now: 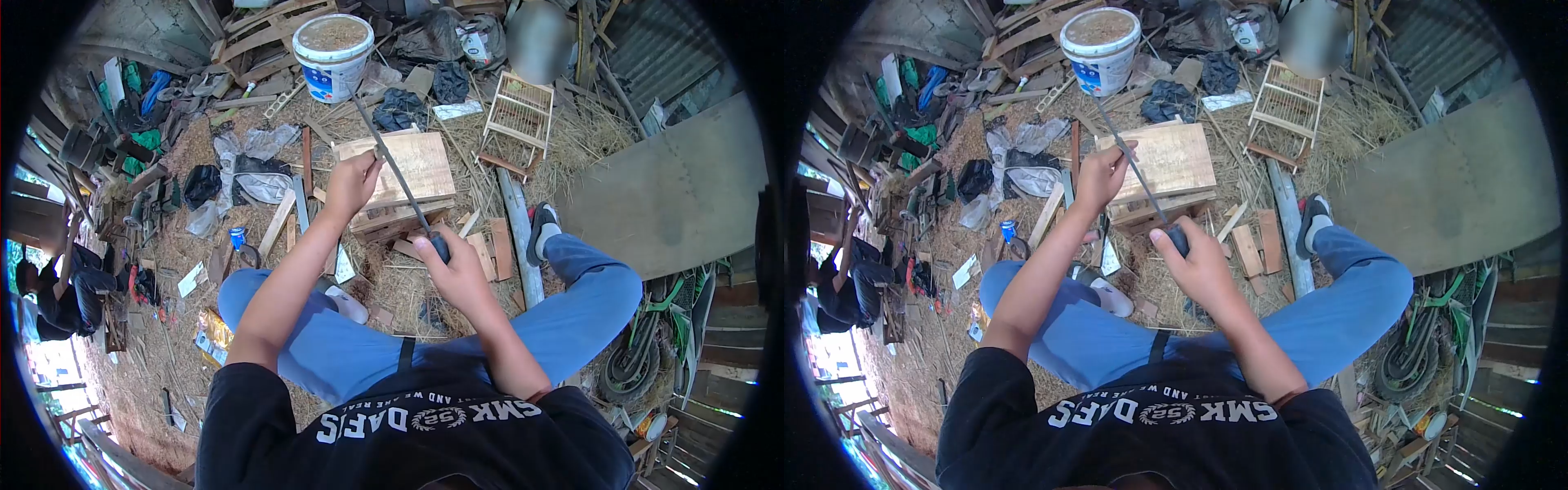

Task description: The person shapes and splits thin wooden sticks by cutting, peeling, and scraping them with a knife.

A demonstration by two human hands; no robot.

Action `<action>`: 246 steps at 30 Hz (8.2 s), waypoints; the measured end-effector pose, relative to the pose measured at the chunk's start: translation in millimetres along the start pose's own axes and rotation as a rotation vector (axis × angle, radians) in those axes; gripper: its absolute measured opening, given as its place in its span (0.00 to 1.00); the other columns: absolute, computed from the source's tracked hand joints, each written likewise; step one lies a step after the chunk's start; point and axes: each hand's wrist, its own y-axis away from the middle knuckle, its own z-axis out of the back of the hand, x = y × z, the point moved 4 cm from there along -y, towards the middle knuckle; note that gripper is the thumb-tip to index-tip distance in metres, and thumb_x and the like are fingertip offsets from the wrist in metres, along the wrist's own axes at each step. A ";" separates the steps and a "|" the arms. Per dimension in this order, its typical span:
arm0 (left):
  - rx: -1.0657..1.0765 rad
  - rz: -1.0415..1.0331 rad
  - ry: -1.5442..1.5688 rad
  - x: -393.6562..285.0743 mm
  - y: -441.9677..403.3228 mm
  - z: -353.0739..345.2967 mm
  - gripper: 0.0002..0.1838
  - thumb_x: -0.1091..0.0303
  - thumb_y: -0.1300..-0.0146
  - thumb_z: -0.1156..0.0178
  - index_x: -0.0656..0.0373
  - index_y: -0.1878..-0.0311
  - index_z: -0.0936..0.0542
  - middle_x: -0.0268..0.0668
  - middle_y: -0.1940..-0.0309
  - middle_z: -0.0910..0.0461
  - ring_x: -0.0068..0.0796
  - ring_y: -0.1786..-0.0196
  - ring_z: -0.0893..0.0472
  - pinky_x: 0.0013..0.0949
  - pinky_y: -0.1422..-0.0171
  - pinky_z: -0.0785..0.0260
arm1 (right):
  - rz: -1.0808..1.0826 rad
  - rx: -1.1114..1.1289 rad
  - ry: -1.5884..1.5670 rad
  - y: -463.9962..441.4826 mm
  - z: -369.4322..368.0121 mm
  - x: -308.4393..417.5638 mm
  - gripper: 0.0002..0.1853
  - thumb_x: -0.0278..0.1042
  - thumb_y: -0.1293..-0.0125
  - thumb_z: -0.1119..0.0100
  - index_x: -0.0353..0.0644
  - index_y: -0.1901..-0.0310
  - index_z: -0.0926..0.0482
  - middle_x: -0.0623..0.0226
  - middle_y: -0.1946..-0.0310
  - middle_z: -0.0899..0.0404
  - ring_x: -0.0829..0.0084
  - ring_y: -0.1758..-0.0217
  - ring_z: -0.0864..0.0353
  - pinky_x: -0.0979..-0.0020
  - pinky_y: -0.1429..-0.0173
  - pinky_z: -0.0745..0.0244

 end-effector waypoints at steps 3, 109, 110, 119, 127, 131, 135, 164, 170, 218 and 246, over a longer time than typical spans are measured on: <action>0.015 0.005 0.018 -1.0 8.1 -5.9 0.06 0.68 0.27 0.35 0.59 0.54 0.14 0.54 0.74 0.19 0.56 0.72 0.18 0.48 0.67 0.29 | -0.053 0.008 0.015 -9.0 -6.4 -12.3 0.26 0.56 0.23 0.38 0.33 0.61 0.20 0.52 0.77 0.22 0.59 0.74 0.24 0.58 0.64 0.28; -0.327 -0.107 0.120 -27.9 -15.1 123.7 0.13 0.68 0.21 0.44 0.65 0.51 0.13 0.45 0.57 0.14 0.41 0.52 0.16 0.38 0.43 0.26 | -0.141 -0.030 0.040 -35.0 -34.4 -47.3 0.25 0.54 0.24 0.37 0.33 0.57 0.14 0.56 0.75 0.19 0.64 0.71 0.20 0.61 0.60 0.24; -0.322 -0.110 0.113 -30.7 -14.2 123.1 0.13 0.68 0.21 0.44 0.65 0.51 0.13 0.45 0.57 0.15 0.42 0.52 0.16 0.38 0.44 0.26 | -0.152 -0.032 0.037 -37.8 -41.7 -67.3 0.25 0.54 0.24 0.37 0.33 0.57 0.14 0.56 0.75 0.19 0.64 0.71 0.20 0.61 0.60 0.24; -0.261 -0.184 -0.019 -34.9 -20.3 115.0 0.09 0.70 0.25 0.39 0.63 0.51 0.13 0.43 0.57 0.16 0.45 0.51 0.17 0.41 0.43 0.28 | -0.167 -0.041 -0.047 -49.0 -43.4 -80.3 0.27 0.58 0.24 0.37 0.34 0.62 0.16 0.56 0.76 0.18 0.61 0.72 0.17 0.60 0.61 0.23; -0.282 -0.185 0.039 -39.2 -15.4 119.7 0.11 0.68 0.22 0.42 0.62 0.51 0.13 0.42 0.57 0.16 0.44 0.52 0.18 0.41 0.44 0.29 | -0.060 -0.114 0.038 -42.3 -55.4 -104.0 0.28 0.59 0.24 0.38 0.33 0.61 0.16 0.55 0.77 0.19 0.58 0.72 0.17 0.59 0.62 0.23; -0.251 -0.147 0.017 -37.8 -19.5 121.1 0.12 0.70 0.22 0.44 0.64 0.50 0.13 0.44 0.55 0.16 0.43 0.50 0.17 0.39 0.41 0.28 | -0.134 -0.012 0.074 -48.4 -62.6 -116.1 0.30 0.60 0.24 0.38 0.33 0.64 0.17 0.53 0.77 0.20 0.56 0.73 0.21 0.57 0.62 0.25; -0.234 -0.135 0.018 -44.0 -17.9 123.0 0.12 0.71 0.21 0.45 0.66 0.49 0.13 0.45 0.53 0.16 0.42 0.48 0.17 0.38 0.38 0.28 | -0.128 -0.026 0.037 -47.2 -62.3 -103.9 0.28 0.57 0.24 0.37 0.33 0.63 0.17 0.57 0.78 0.21 0.62 0.74 0.23 0.59 0.63 0.27; -0.011 -0.179 0.010 -39.4 -6.3 80.0 0.12 0.67 0.30 0.32 0.63 0.48 0.15 0.45 0.54 0.15 0.49 0.49 0.15 0.43 0.42 0.24 | -0.171 0.028 0.122 -49.2 -75.7 -132.8 0.31 0.62 0.25 0.38 0.32 0.63 0.16 0.46 0.72 0.17 0.47 0.66 0.16 0.53 0.58 0.24; -0.035 -0.186 0.044 -41.2 -9.9 82.5 0.14 0.66 0.27 0.36 0.62 0.43 0.17 0.46 0.53 0.15 0.50 0.49 0.15 0.44 0.41 0.24 | -0.123 -0.040 0.029 -50.0 -71.2 -125.7 0.26 0.55 0.24 0.35 0.33 0.66 0.17 0.60 0.79 0.24 0.67 0.74 0.26 0.62 0.64 0.28; 0.144 -0.044 0.095 -18.3 7.5 69.2 0.17 0.71 0.33 0.32 0.64 0.43 0.20 0.45 0.51 0.16 0.39 0.50 0.14 0.37 0.42 0.22 | -0.247 0.080 0.244 -47.9 -84.5 -147.7 0.34 0.66 0.26 0.43 0.34 0.62 0.14 0.44 0.71 0.15 0.44 0.61 0.13 0.51 0.50 0.22; 0.035 0.179 0.145 13.3 20.3 74.8 0.08 0.74 0.30 0.34 0.63 0.51 0.18 0.39 0.60 0.15 0.28 0.60 0.15 0.32 0.54 0.23 | -0.215 0.058 0.330 -47.2 -82.7 -134.2 0.35 0.63 0.27 0.39 0.26 0.64 0.14 0.34 0.64 0.14 0.37 0.57 0.12 0.46 0.47 0.18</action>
